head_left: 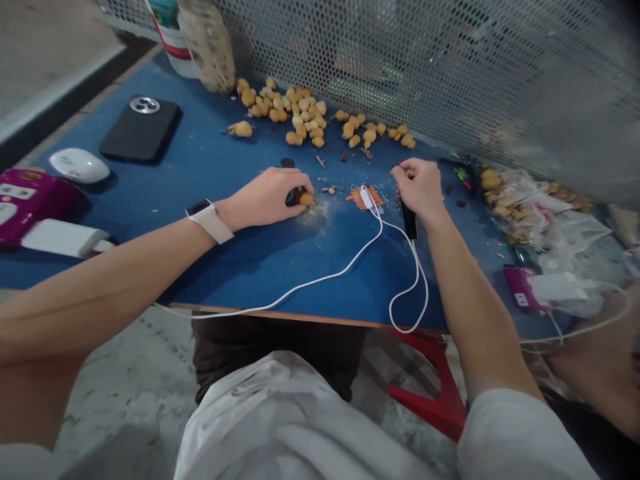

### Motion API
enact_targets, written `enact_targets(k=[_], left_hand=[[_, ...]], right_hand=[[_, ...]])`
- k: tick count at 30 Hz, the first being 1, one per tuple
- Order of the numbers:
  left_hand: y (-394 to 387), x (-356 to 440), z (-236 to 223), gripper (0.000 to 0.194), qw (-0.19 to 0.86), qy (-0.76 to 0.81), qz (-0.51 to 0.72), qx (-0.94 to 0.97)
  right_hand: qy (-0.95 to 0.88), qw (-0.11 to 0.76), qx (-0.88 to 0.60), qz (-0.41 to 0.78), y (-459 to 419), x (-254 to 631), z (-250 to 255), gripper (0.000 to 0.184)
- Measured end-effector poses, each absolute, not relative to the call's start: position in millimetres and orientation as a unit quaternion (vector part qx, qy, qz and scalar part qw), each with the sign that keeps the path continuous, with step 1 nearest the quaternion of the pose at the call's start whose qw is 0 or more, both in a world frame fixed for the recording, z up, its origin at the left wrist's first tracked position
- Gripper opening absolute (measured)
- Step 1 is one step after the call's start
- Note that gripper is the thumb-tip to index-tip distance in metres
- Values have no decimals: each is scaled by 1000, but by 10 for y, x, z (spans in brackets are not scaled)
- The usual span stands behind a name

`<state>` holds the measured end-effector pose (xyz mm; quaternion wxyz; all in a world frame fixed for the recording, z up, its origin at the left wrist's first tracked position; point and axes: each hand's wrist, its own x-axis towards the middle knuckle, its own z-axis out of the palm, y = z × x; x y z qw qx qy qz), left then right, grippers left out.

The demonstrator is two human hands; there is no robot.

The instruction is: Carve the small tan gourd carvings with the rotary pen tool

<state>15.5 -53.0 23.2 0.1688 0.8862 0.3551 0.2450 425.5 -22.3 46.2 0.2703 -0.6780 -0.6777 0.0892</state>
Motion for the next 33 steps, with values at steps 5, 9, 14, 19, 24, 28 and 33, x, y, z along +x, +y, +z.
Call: enact_targets(k=[5, 9, 14, 19, 24, 28, 33], left_hand=[[-511, 165, 225, 29, 171, 358, 249, 884], [-502, 184, 214, 30, 169, 359, 253, 882], [-511, 187, 224, 31, 176, 353, 258, 882], [-545, 158, 250, 29, 175, 361, 256, 879], [-598, 182, 257, 33, 174, 377, 232, 880], [-656, 210, 276, 41, 173, 380, 227, 880], [-681, 191, 317, 44, 173, 393, 225, 875]], right_hand=[[-710, 282, -641, 76, -313, 4268, 440, 39], [-743, 256, -616, 44, -399, 4028, 607, 33], [-797, 139, -584, 67, -393, 3329, 784, 41], [-835, 124, -526, 103, -214, 2987, 690, 44], [-845, 89, -510, 135, -182, 3224, 699, 29], [-844, 88, -511, 137, -181, 3327, 628, 30], [-856, 126, -494, 90, -206, 3268, 436, 44]])
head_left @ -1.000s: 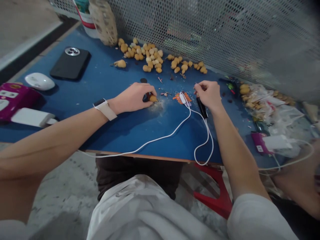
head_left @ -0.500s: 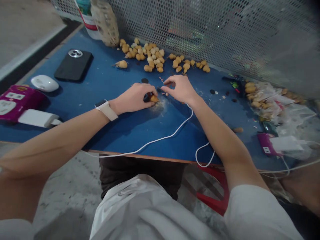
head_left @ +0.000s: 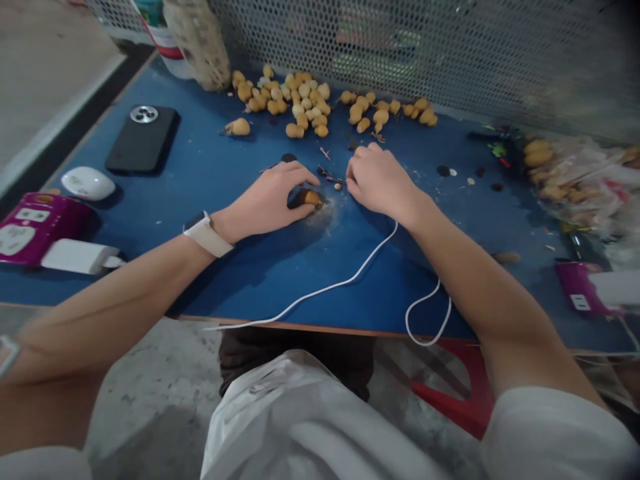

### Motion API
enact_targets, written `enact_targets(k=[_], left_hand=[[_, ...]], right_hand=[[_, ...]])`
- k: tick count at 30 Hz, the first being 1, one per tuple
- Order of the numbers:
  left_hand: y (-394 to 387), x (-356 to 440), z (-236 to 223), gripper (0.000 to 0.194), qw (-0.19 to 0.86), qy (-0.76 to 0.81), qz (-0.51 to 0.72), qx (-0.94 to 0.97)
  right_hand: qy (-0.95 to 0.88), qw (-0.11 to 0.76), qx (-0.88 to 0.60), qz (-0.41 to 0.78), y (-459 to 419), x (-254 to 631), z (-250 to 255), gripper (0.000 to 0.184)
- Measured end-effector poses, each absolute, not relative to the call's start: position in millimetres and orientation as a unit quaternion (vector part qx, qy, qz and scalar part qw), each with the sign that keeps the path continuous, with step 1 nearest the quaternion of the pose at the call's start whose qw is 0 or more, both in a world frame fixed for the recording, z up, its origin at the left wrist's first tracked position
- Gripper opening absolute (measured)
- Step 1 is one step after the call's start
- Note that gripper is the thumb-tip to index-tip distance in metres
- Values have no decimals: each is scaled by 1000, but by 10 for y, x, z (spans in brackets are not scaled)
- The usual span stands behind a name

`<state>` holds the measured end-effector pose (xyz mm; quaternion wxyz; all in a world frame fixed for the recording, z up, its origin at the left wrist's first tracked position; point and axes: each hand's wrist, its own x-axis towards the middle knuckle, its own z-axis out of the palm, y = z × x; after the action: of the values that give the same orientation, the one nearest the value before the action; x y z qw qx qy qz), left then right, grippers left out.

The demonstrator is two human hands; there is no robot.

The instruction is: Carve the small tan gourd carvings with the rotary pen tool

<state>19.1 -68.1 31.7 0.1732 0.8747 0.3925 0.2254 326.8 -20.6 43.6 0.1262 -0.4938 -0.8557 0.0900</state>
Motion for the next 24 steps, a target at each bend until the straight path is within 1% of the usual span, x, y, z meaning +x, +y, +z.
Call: enact_targets(k=[5, 8, 10, 12, 15, 18, 20, 22, 24], left_hand=[[-675, 178, 322, 42, 175, 393, 224, 875], [-687, 185, 334, 44, 173, 398, 237, 869], [-695, 185, 351, 45, 174, 404, 243, 864], [-696, 178, 370, 44, 177, 410, 250, 859], [-695, 165, 392, 43, 176, 419, 265, 850], [-702, 163, 407, 44, 167, 421, 284, 845], [-708, 171, 411, 44, 173, 416, 299, 841], [-707, 176, 409, 44, 215, 401, 335, 825], [-699, 168, 411, 49, 293, 374, 387, 790]], right_hand=[[-869, 139, -474, 37, -276, 3243, 327, 50], [-866, 154, -475, 29, -261, 3255, 267, 57], [-861, 161, -481, 32, -233, 3267, 261, 58], [-856, 152, -493, 31, -220, 3266, 313, 53], [-852, 131, -506, 41, -297, 3190, 481, 42], [-856, 131, -482, 131, -493, 3017, 638, 35], [-863, 126, -462, 162, -618, 2911, 675, 33], [-864, 129, -460, 158, -678, 2870, 655, 31], [-859, 138, -471, 143, -663, 2902, 603, 30]])
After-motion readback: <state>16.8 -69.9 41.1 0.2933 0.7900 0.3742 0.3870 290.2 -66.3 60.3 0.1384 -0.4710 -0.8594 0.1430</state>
